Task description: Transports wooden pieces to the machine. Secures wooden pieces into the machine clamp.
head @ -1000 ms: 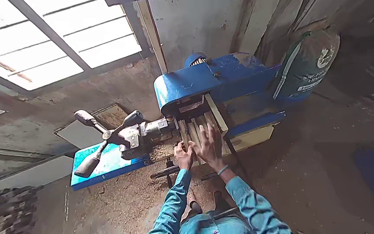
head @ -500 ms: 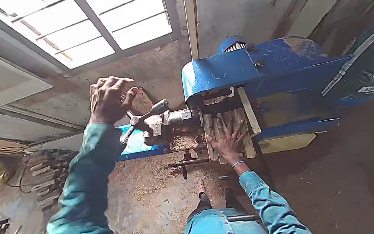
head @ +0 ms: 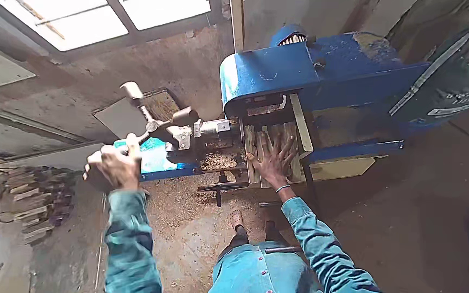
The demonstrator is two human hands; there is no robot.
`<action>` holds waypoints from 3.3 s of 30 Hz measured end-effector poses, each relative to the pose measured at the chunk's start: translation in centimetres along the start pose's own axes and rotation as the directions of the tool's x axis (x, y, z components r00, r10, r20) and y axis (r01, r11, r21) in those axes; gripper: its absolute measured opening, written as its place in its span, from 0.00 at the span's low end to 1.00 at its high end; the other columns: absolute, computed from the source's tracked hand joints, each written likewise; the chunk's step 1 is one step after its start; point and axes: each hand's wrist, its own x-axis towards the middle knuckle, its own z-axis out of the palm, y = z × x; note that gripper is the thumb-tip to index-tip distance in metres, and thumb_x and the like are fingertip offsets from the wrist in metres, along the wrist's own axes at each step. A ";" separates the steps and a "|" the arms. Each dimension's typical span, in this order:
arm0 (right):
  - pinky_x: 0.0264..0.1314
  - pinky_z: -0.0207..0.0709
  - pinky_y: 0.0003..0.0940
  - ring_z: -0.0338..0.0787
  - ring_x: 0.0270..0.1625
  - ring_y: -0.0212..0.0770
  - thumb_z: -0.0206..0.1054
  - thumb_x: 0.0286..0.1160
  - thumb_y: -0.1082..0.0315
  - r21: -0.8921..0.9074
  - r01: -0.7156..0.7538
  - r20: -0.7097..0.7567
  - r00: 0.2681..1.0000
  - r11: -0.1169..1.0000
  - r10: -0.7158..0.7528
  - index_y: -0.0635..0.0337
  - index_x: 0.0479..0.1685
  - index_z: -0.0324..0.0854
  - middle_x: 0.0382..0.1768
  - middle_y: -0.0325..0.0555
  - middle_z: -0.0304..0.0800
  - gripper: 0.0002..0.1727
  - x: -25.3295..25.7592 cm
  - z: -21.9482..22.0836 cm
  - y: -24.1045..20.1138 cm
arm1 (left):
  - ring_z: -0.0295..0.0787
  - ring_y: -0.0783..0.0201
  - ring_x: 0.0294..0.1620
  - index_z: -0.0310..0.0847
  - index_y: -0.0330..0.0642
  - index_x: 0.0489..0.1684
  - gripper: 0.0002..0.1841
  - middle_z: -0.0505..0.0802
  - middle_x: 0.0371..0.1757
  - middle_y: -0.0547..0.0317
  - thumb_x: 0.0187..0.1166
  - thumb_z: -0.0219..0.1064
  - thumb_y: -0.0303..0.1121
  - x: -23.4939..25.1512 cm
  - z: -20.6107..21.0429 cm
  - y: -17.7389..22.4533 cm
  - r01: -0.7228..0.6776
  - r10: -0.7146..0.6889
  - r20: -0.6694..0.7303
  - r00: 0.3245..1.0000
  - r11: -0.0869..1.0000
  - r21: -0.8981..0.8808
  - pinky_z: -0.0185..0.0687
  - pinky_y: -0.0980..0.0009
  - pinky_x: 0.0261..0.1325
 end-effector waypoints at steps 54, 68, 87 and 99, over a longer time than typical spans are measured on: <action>0.75 0.67 0.74 0.72 0.80 0.74 0.55 0.79 0.28 0.150 0.031 0.183 0.981 0.988 -0.059 0.44 0.90 0.64 0.76 0.67 0.77 0.44 5.3 -6.0 0.4 | 0.91 0.65 0.44 0.92 0.50 0.41 0.14 0.95 0.38 0.66 0.81 0.65 0.47 -23.0 5.6 14.8 -0.507 0.782 0.156 0.603 0.527 -0.682 0.88 0.63 0.49; 0.98 0.33 0.58 0.41 0.98 0.58 0.56 0.83 0.75 -0.155 0.309 0.078 0.951 0.938 -0.300 0.68 0.90 0.59 0.95 0.61 0.45 0.33 2.6 -7.4 8.1 | 0.66 0.43 0.88 0.89 0.35 0.58 0.16 0.91 0.65 0.41 0.87 0.56 0.31 -16.4 14.5 29.1 -0.643 0.692 0.594 0.410 0.681 -0.350 0.32 0.45 0.94; 0.81 0.22 0.90 0.36 0.95 0.75 0.78 0.61 0.74 -0.159 0.380 0.315 0.894 0.911 -0.318 0.62 0.85 0.69 0.93 0.69 0.47 0.43 1.4 -7.6 3.4 | 0.41 0.43 0.97 0.74 0.42 0.82 0.46 0.68 0.91 0.47 0.62 0.79 0.58 -14.7 13.2 23.5 -0.732 0.545 0.749 0.376 0.671 -0.121 0.21 0.32 0.91; 0.80 0.21 0.92 0.41 0.93 0.79 0.69 0.76 0.67 -0.240 0.459 0.354 0.862 0.855 -0.363 0.60 0.57 0.91 0.88 0.69 0.60 0.14 6.3 -5.9 -0.4 | 0.83 0.45 0.73 0.89 0.36 0.55 0.13 0.93 0.58 0.43 0.79 0.69 0.33 -6.4 17.3 25.9 -0.808 0.766 0.581 0.274 0.512 -0.293 0.37 0.38 0.93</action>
